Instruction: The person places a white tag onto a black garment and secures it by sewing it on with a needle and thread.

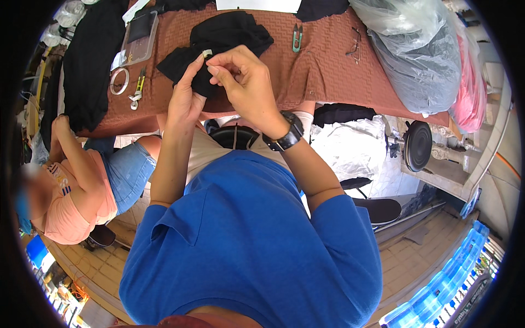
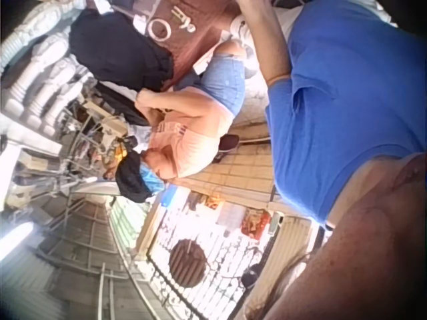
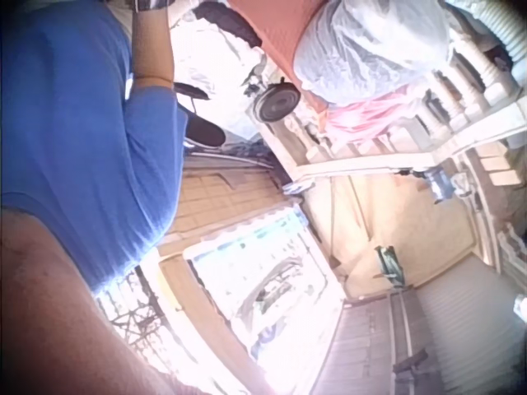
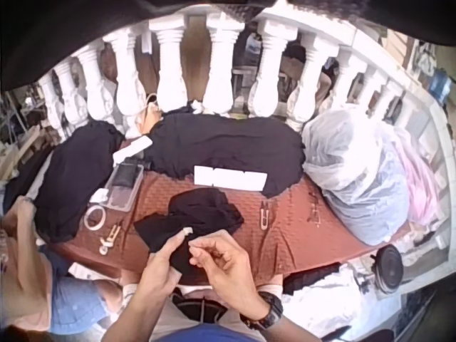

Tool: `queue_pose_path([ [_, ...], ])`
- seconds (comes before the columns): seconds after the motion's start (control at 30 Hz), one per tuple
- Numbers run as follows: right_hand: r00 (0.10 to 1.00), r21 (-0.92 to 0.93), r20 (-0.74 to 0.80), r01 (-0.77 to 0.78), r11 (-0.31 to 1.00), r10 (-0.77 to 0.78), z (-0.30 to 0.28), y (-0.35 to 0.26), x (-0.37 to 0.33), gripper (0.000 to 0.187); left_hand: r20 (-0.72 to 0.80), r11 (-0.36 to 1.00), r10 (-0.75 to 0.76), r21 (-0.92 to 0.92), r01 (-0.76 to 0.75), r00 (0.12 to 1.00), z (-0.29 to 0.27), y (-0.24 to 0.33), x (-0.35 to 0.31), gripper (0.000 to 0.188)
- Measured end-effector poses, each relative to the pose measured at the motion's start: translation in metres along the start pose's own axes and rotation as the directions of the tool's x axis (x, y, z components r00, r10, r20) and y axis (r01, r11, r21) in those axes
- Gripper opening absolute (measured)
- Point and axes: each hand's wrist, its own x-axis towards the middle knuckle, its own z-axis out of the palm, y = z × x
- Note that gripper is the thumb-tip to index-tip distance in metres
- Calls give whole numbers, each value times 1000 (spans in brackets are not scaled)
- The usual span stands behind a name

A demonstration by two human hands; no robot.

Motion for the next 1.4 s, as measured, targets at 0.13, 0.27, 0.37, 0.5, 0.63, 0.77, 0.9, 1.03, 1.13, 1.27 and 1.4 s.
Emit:
queue_pose_path([
  [0.13, 995, -66, -103, 5, 998, -12, 5, 21, -5, 8, 21, 998, -43, -46, 44, 999, 0, 1, -1, 30],
  [0.27, 987, -106, -146, 50, 993, -65, 7, 25, -3, 9, 14, 999, -34, -41, 35, 999, 3, 2, -4, 29],
  [0.37, 983, -127, -157, 73, 989, -92, 6, 27, -2, 9, 13, 1000, -12, -27, 12, 1000, 6, 2, -6, 27],
  [0.5, 983, -108, -166, 67, 992, -85, 6, 29, -1, 9, 12, 999, 28, 32, -28, 1000, 8, 1, -7, 24],
  [0.63, 984, -105, -164, 53, 993, -69, 5, 28, -2, 9, 5, 999, 35, 24, -35, 999, 8, 1, -8, 24],
  [0.77, 984, -99, -168, 46, 994, -62, 4, 29, -1, 9, 1, 997, 53, 60, -53, 999, 11, 1, -9, 25],
  [0.9, 986, -91, -161, 34, 995, -49, 3, 27, -1, 9, 6, 996, 61, 65, -62, 998, 12, 0, -10, 24],
  [1.03, 986, -69, -165, 6, 998, -17, 3, 26, -1, 10, 7, 995, 68, 71, -69, 998, 12, -1, -10, 24],
  [1.13, 986, -45, -167, -17, 999, 9, 3, 26, -1, 9, -5, 994, 77, 78, -77, 997, 13, -2, -11, 25],
  [1.27, 987, -25, -161, -17, 1000, 12, 2, 27, -1, 9, -27, 994, 76, 79, -74, 997, 15, -3, -11, 26],
  [1.4, 988, -7, -151, -14, 1000, 13, 1, 30, -1, 9, -16, 992, 90, 91, -89, 996, 14, -4, -12, 27],
])
